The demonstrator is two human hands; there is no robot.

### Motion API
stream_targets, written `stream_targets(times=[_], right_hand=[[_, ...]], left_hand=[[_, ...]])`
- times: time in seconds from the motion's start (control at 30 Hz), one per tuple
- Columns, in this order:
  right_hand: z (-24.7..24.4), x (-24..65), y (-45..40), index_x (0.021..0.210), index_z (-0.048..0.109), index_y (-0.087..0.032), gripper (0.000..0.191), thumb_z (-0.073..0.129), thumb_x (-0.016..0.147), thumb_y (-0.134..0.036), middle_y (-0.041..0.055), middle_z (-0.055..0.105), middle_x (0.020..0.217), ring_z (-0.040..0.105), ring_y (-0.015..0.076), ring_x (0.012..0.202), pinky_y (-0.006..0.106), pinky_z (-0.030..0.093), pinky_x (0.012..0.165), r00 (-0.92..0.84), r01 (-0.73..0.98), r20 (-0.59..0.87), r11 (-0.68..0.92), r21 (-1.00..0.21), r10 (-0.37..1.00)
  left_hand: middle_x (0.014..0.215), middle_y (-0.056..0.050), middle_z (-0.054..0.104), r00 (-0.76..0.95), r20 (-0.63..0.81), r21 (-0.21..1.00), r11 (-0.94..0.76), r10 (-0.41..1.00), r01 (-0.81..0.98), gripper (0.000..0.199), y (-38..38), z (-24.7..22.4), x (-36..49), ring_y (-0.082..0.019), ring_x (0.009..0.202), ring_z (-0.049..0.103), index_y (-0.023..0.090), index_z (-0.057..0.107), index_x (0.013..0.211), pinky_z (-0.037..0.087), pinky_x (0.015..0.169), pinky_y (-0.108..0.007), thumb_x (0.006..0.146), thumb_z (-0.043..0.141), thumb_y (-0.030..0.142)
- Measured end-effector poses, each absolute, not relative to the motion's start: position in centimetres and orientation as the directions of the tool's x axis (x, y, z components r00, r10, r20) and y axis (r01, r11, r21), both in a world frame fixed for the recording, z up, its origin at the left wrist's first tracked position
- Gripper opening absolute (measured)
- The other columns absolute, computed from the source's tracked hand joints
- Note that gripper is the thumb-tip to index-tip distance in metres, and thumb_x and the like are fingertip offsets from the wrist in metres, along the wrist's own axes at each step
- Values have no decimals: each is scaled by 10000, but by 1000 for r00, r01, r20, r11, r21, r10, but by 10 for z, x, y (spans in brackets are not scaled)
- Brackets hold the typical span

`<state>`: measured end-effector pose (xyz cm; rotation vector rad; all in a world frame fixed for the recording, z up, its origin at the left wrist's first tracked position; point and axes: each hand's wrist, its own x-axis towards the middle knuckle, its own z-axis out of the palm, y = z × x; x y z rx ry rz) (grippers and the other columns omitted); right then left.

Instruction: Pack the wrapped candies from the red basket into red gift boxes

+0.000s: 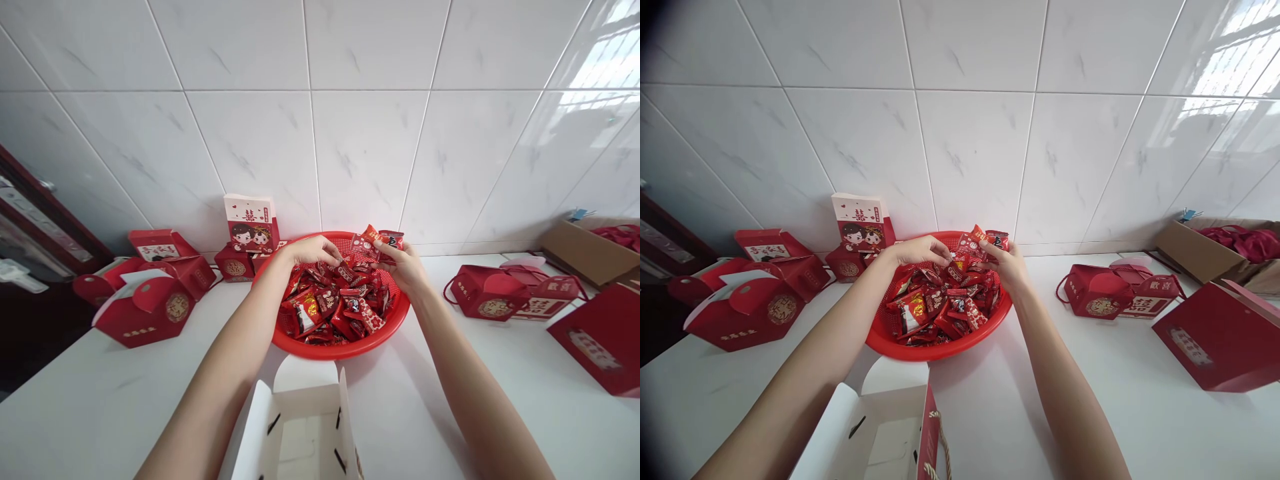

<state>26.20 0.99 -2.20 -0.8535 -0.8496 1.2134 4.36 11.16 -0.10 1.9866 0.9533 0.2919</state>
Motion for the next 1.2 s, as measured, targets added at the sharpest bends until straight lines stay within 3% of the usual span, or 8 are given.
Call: stream_targets(times=[0.33,0.63,0.73,0.8,0.93,1.07,1.2], right_hand=[[-20,262,9,741,685,-188,336,951,559,-287,7,731,731,692,154,665,219,602,513,142,-413,81,133,-901,987],[-20,261,9,745,707,-184,338,956,536,-278,12,742,753,694,160,684,226,609,505,144,-423,70,125,-897,987],[-20,261,9,746,710,-186,335,954,536,-278,7,739,736,690,153,668,213,599,496,149,-420,73,130,-898,986],[-20,261,9,740,712,-186,331,953,534,-283,1,736,724,682,145,650,209,595,490,149,-418,72,129,-899,986],[-20,261,9,730,703,-186,321,946,543,-282,5,736,719,684,146,635,211,594,487,142,-412,74,127,-902,987],[-19,260,8,727,704,-190,306,936,545,-268,7,737,719,684,148,627,214,594,485,149,-414,75,131,-901,986],[-19,259,8,715,708,-186,316,946,524,-266,10,737,707,677,149,613,218,592,471,150,-419,72,130,-899,986]], left_hand=[[937,-40,751,655,-105,836,-291,748,466,426,110,0,46,-217,949,644,156,706,852,451,959,-353,585,836,462],[845,-12,765,568,-196,725,-272,799,632,253,103,2,50,-188,842,655,187,771,854,480,756,-267,604,744,212],[832,-4,768,645,-236,694,-339,727,635,205,90,10,60,-188,835,665,204,787,813,479,753,-256,632,784,302],[801,-16,763,691,-382,643,-361,613,676,298,80,14,70,-207,802,674,204,793,803,489,724,-267,618,831,435],[688,-35,732,577,-612,467,-341,542,816,521,65,10,88,-247,703,685,192,761,801,516,654,-301,404,949,474],[682,-7,715,567,-631,510,-267,529,817,636,65,3,90,-223,652,684,209,760,966,519,610,-285,407,945,452],[648,37,674,679,-512,558,-397,526,729,526,67,1,88,-168,617,620,233,782,973,458,577,-247,490,911,401]])
